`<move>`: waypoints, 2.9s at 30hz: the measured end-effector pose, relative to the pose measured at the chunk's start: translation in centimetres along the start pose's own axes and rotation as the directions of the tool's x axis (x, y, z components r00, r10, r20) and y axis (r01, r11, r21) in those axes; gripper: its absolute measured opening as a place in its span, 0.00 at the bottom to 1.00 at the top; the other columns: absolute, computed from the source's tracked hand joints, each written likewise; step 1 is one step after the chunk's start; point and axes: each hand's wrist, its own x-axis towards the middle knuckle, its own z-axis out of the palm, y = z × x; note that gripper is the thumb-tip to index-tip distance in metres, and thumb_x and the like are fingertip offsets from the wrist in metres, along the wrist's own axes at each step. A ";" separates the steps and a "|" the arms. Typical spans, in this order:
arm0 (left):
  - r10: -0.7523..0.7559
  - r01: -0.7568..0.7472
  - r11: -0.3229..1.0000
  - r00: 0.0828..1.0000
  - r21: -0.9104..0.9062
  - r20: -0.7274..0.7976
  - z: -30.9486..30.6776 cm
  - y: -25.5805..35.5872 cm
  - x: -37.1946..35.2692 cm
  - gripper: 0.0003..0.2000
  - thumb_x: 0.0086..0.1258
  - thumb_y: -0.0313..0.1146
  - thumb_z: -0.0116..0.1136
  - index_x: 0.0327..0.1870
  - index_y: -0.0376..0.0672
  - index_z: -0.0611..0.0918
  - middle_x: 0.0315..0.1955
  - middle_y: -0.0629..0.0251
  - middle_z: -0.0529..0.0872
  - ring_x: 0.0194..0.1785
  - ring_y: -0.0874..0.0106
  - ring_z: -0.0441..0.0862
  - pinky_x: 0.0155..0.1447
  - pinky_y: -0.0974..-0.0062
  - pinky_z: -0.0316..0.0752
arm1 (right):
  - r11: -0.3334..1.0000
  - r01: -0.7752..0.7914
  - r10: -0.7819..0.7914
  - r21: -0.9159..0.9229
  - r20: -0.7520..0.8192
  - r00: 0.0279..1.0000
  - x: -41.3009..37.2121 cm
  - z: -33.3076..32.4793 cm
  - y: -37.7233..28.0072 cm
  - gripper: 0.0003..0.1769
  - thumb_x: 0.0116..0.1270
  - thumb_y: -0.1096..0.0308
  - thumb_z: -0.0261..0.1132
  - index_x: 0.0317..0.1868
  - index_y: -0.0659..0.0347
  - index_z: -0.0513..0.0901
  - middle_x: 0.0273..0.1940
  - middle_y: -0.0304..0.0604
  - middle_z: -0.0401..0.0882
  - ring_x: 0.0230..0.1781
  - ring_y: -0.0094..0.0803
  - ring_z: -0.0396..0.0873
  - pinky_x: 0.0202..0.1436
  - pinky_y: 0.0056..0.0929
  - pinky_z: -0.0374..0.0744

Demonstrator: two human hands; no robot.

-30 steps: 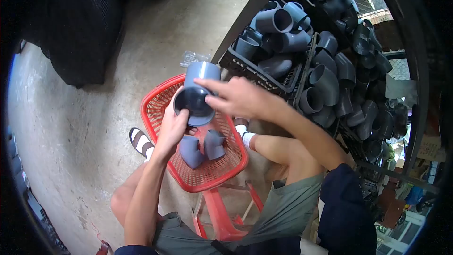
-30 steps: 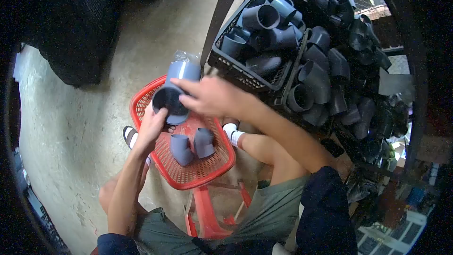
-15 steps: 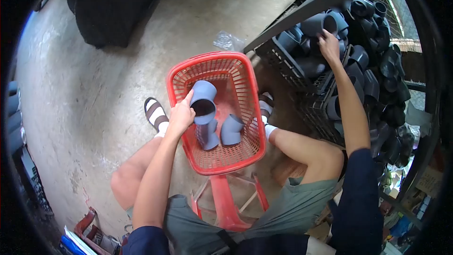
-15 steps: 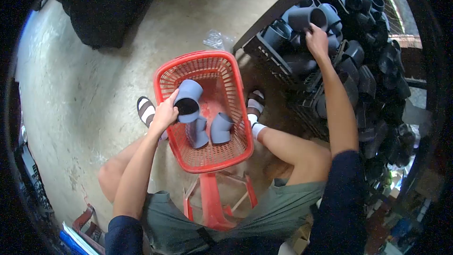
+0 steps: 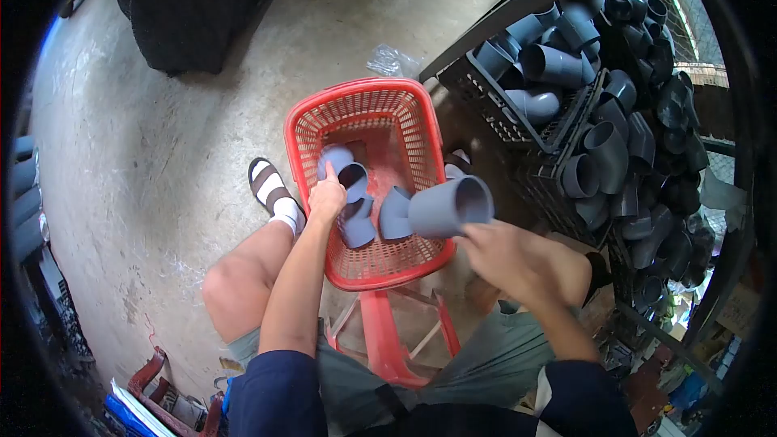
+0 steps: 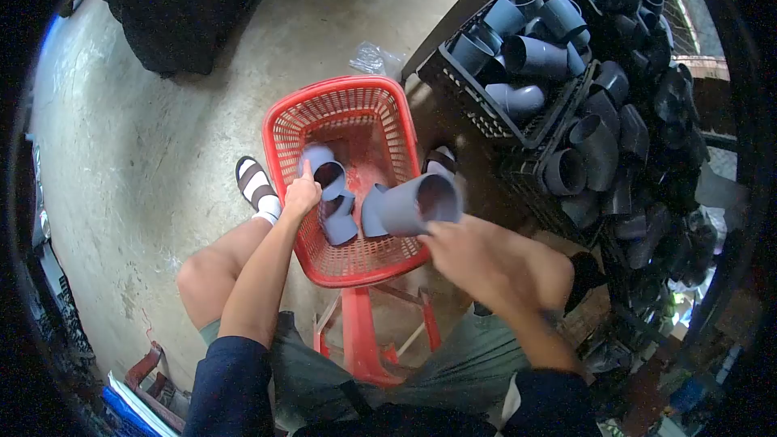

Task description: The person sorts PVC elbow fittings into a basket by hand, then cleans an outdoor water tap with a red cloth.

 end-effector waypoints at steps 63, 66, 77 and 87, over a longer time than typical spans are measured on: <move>0.773 -0.915 0.045 0.286 -0.400 -0.566 -19.0 18.3 -13.1 0.51 0.49 0.41 0.81 0.78 0.46 0.64 0.65 0.44 0.76 0.66 0.46 0.76 0.68 0.59 0.75 | 0.531 -0.262 0.408 0.806 0.028 0.913 7.1 -17.4 -3.4 0.26 0.78 0.47 0.60 0.47 0.67 0.83 0.20 0.38 0.80 0.16 0.24 0.80 0.20 0.22 0.75; 0.688 -0.580 0.216 0.661 -0.786 -0.299 -19.5 17.6 -12.3 0.49 0.56 0.46 0.77 0.77 0.39 0.63 0.58 0.47 0.80 0.58 0.56 0.83 0.62 0.62 0.79 | 0.454 -0.259 0.360 0.852 0.090 0.928 10.6 -17.3 0.1 0.29 0.79 0.43 0.57 0.58 0.64 0.80 0.26 0.45 0.85 0.20 0.25 0.82 0.24 0.21 0.79; 0.237 0.110 -0.696 0.968 -0.710 -0.082 -26.6 7.8 -6.4 0.35 0.65 0.62 0.65 0.67 0.48 0.76 0.64 0.54 0.79 0.65 0.53 0.78 0.68 0.45 0.75 | -0.222 -0.081 0.875 0.972 0.236 0.423 24.1 -12.3 31.6 0.44 0.63 0.37 0.72 0.73 0.47 0.69 0.72 0.46 0.69 0.71 0.45 0.68 0.67 0.63 0.71; 0.095 -0.033 -0.645 0.988 -0.763 -0.122 -28.3 8.0 -7.1 0.36 0.62 0.61 0.66 0.67 0.48 0.76 0.65 0.54 0.78 0.66 0.53 0.76 0.69 0.42 0.72 | -0.198 -0.042 0.880 0.979 0.197 0.432 20.8 -12.0 24.7 0.35 0.59 0.35 0.69 0.61 0.47 0.78 0.55 0.39 0.83 0.56 0.37 0.79 0.59 0.49 0.74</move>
